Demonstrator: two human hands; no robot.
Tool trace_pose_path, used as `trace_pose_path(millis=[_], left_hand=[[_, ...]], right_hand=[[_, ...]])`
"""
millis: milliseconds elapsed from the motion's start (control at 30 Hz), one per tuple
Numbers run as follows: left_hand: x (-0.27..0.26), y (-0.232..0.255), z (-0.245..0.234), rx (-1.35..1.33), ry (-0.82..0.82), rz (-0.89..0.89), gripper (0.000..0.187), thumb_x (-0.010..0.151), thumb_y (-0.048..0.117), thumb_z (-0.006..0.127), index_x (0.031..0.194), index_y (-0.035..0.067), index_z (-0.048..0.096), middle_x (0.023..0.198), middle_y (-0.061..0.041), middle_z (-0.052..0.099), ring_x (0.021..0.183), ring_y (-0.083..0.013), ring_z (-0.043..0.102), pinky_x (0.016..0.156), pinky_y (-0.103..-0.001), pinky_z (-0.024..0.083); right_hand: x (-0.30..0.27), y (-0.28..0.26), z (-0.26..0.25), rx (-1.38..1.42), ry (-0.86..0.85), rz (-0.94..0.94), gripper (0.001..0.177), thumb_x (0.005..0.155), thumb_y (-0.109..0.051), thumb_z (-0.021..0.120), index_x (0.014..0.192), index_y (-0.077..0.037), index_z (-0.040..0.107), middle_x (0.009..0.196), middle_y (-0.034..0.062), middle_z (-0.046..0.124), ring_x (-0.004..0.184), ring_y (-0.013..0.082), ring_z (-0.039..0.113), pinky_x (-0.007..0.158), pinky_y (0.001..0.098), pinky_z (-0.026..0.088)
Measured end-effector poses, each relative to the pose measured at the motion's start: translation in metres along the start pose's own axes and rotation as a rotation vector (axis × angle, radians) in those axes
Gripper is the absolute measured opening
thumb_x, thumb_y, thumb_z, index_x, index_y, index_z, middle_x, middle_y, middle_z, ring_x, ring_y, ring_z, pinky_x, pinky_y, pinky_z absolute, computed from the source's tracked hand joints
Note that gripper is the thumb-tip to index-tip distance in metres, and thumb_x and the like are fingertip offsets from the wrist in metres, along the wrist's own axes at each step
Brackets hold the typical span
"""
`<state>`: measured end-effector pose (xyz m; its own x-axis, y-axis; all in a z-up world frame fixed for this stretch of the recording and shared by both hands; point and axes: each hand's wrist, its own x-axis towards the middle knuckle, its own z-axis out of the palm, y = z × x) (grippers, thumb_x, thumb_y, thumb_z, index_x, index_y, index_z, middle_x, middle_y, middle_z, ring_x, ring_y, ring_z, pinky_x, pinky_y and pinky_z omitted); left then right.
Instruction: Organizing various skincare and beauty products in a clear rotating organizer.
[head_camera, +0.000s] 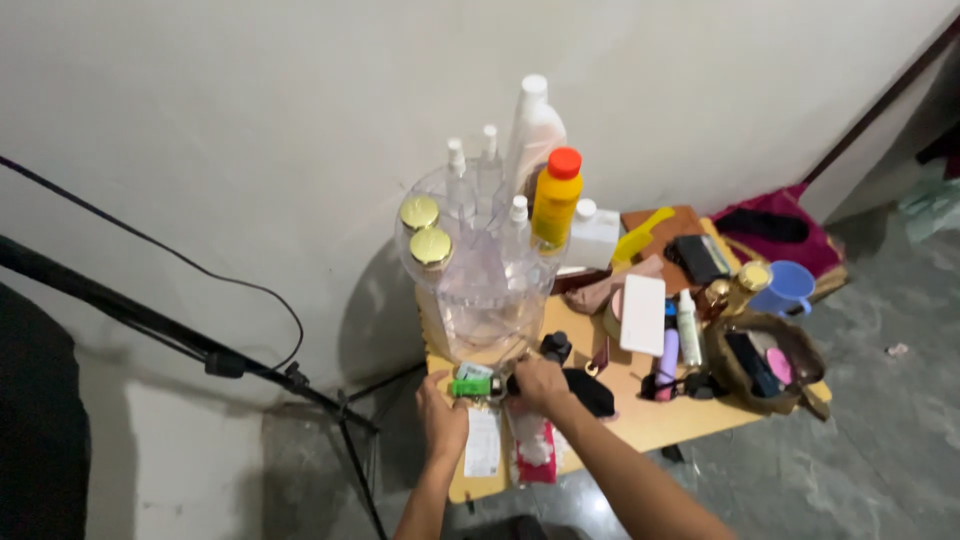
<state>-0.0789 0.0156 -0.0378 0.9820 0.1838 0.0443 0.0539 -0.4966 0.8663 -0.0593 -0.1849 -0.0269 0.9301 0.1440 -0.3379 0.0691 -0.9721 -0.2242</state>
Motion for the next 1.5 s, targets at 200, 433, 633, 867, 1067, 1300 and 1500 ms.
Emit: trace_pose_path(millis=[200,433,633,867,1067,1300,1500], left_hand=[[0.009,-0.013,-0.005,-0.015,-0.042,0.088,0.044,0.083,0.004,0.075,0.123,0.008,0.058,0.127,-0.018,0.06,0.125,-0.0369,0.054,0.106,-0.044,0.043],[0.007,0.032,-0.002,-0.151,-0.338,0.133,0.049,0.083,0.009,0.07,0.129,0.007,0.055,0.132,-0.016,0.062,0.129,-0.0335,0.058,0.104,-0.041,0.047],[0.001,0.113,-0.023,-0.251,-0.521,0.406,0.062,0.093,0.031,0.074,0.144,0.004,0.051,0.14,-0.019,0.059,0.131,-0.0346,0.053,0.106,-0.043,0.04],[-0.01,0.152,0.014,-0.736,-0.527,0.037,0.054,0.105,0.042,0.055,0.137,-0.001,0.063,0.116,-0.016,0.074,0.099,-0.0262,0.069,0.084,-0.036,0.055],[-0.007,0.203,-0.016,-0.58,-0.45,0.121,0.051,0.104,0.04,0.045,0.142,0.008,0.055,0.117,-0.014,0.075,0.096,-0.0252,0.073,0.081,-0.035,0.054],[-0.011,0.206,-0.02,-0.467,-0.43,0.411,0.046,0.107,0.038,0.048,0.133,0.002,0.059,0.111,-0.019,0.074,0.1,-0.0261,0.072,0.085,-0.039,0.054],[-0.014,0.218,-0.026,-0.551,-0.479,0.311,0.053,0.105,0.045,0.046,0.128,0.001,0.063,0.107,-0.014,0.073,0.097,-0.0235,0.068,0.089,-0.037,0.052]], right_hand=[[-0.009,0.004,-0.01,0.061,0.222,-0.08,0.054,0.069,-0.021,0.086,0.116,-0.007,0.063,0.116,0.02,0.065,0.102,0.0381,0.069,0.083,0.0472,0.056],[-0.044,0.002,-0.073,0.109,0.467,-0.065,0.039,0.082,-0.007,0.073,0.119,-0.012,0.066,0.113,0.0158,0.067,0.094,0.0374,0.071,0.081,0.0498,0.054],[-0.128,-0.026,-0.202,0.341,0.442,-0.11,0.029,0.078,-0.017,0.081,0.105,-0.012,0.072,0.093,0.0145,0.075,0.086,0.0339,0.072,0.074,0.0436,0.055],[-0.133,-0.066,-0.193,0.975,0.795,-0.108,0.033,0.096,-0.022,0.067,0.126,-0.007,0.069,0.112,0.0113,0.073,0.101,0.0233,0.065,0.092,0.0381,0.051],[-0.138,-0.081,-0.191,0.442,1.142,-0.274,0.048,0.103,-0.014,0.05,0.15,-0.009,0.057,0.165,0.0177,0.041,0.157,0.0426,0.026,0.125,0.0546,0.016],[-0.105,-0.057,-0.188,0.797,1.231,-0.171,0.025,0.099,-0.025,0.064,0.107,-0.001,0.068,0.119,0.0159,0.067,0.113,0.0299,0.067,0.102,0.0385,0.051],[-0.087,-0.042,-0.189,1.579,1.13,0.011,0.044,0.117,-0.029,0.054,0.095,0.008,0.066,0.087,0.0146,0.067,0.078,0.0219,0.061,0.072,0.0333,0.052]])
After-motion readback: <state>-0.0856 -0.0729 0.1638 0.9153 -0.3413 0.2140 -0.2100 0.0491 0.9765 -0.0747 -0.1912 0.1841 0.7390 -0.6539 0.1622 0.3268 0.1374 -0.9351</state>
